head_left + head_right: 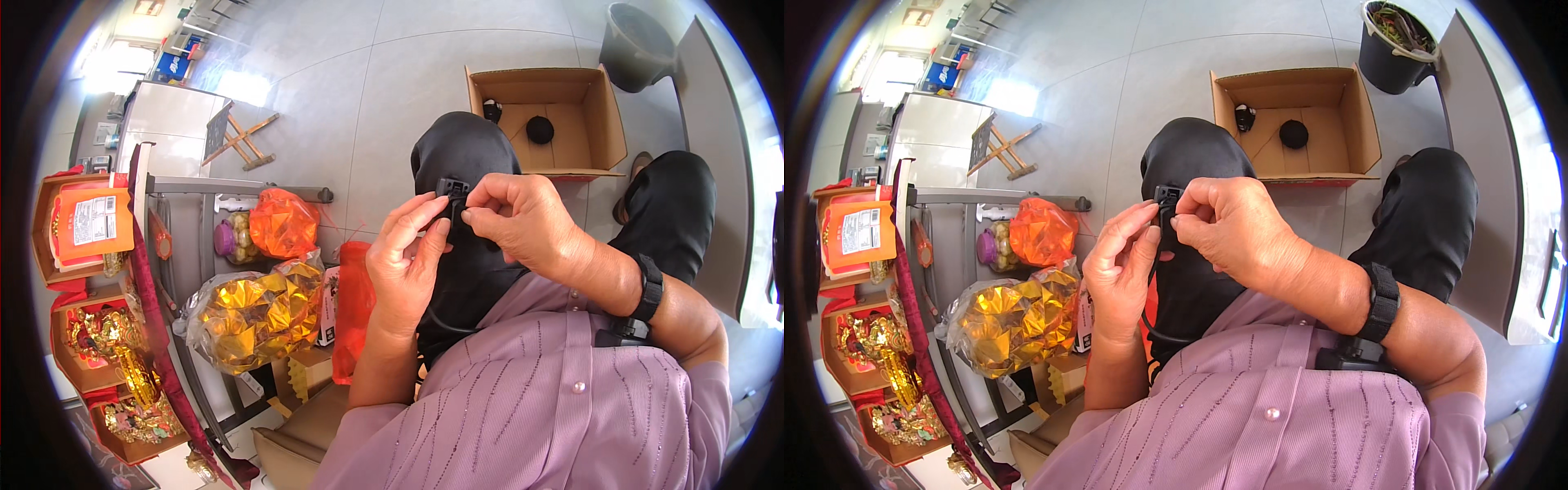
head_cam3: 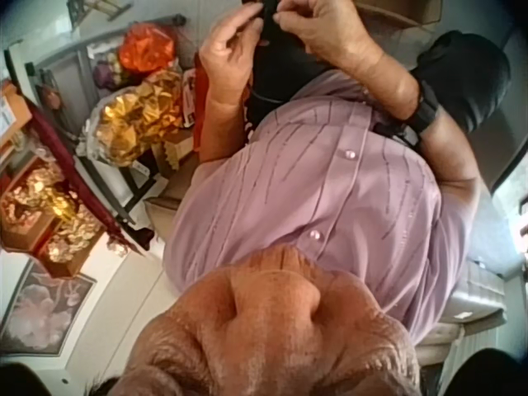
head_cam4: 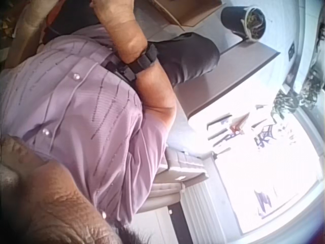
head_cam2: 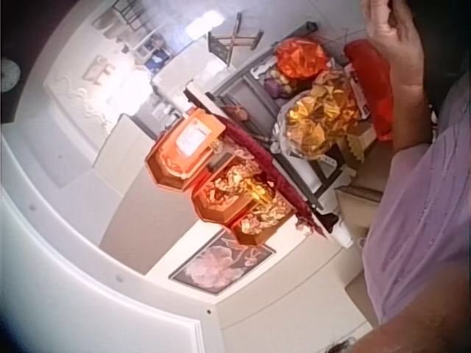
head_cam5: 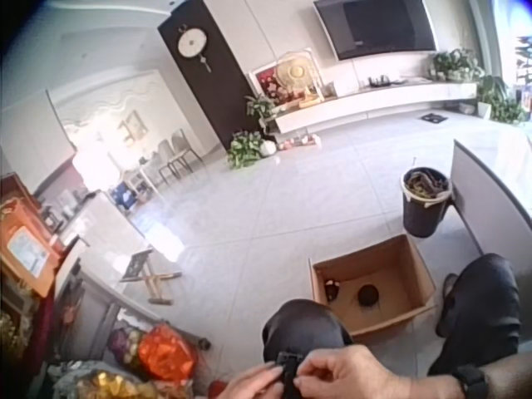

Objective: Assembling a black sensor device and attaching it to a wrist strap.

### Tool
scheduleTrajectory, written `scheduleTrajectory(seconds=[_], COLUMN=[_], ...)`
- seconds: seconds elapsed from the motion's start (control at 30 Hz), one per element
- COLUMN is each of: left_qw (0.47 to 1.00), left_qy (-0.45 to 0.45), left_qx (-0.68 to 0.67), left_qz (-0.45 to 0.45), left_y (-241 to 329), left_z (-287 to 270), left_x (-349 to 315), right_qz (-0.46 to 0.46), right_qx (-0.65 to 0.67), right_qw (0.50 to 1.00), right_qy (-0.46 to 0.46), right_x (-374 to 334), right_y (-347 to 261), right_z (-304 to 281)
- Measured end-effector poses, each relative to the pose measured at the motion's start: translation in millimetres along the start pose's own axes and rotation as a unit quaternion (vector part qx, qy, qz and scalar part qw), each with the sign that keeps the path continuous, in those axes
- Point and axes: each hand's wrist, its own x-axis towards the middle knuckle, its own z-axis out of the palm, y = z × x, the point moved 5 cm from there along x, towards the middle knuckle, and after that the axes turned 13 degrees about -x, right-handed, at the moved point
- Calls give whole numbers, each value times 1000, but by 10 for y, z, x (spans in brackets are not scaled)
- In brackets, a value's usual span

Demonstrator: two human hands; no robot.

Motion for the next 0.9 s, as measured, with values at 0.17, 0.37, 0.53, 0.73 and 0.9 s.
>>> scheduleTrajectory(seconds=[0.17, 0.37, 0.53, 0.73, 0.9], left_qw=[999, 999, 998, 996, 996], left_qy=[-22, -26, -19, -23, -16], left_qx=[-30, -14, 32, 47, 43], left_qz=[-28, -19, 54, 66, 79], left_y=[-5, -8, -25, 26, 15], left_z=[-9, -21, -65, -40, -37], left_x=[-5, 1, -32, -13, -38], right_qz=[5, -21, -8, 17, 9], right_qx=[6, -47, -6, 30, 13], right_qw=[1000, 998, 1000, 999, 999], right_qy=[7, 32, 15, -24, -32], right_x=[-7, 3, 14, 17, 29], right_y=[-6, 21, 80, 99, 107], right_z=[9, 35, 60, 30, 13])
